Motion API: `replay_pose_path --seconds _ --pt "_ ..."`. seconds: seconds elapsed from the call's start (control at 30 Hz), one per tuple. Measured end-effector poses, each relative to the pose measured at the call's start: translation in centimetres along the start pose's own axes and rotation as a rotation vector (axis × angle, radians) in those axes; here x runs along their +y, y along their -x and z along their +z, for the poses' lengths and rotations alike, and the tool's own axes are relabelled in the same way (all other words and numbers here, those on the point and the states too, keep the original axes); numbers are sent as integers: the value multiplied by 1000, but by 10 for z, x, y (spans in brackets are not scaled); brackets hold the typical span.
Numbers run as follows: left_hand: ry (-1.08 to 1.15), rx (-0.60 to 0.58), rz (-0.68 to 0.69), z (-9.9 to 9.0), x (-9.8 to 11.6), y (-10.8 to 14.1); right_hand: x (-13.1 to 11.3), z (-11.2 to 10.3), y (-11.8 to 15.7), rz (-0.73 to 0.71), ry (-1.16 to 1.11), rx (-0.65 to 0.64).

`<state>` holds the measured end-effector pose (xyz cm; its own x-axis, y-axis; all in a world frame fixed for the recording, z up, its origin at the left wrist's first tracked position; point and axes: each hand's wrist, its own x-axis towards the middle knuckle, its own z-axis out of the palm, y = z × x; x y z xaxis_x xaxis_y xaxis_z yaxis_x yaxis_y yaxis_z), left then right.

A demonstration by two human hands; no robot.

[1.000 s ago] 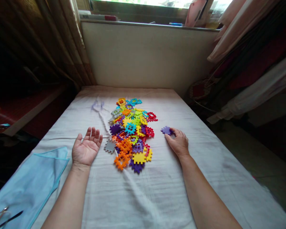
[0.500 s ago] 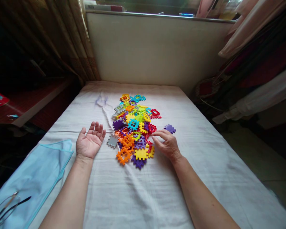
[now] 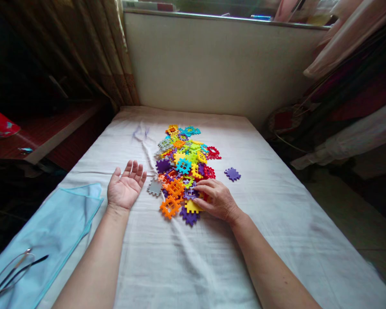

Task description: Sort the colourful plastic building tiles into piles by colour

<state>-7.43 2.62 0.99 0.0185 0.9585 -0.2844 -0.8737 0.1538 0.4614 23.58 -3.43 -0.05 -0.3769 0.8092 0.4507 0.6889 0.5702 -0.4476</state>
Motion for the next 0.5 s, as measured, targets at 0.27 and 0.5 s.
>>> replay_pose_path --seconds 0.27,0.5 --pt "20 -5 -5 1 0 0 22 -41 4 195 -175 -111" --pt "17 -10 -8 0 0 0 70 -57 25 483 123 352"
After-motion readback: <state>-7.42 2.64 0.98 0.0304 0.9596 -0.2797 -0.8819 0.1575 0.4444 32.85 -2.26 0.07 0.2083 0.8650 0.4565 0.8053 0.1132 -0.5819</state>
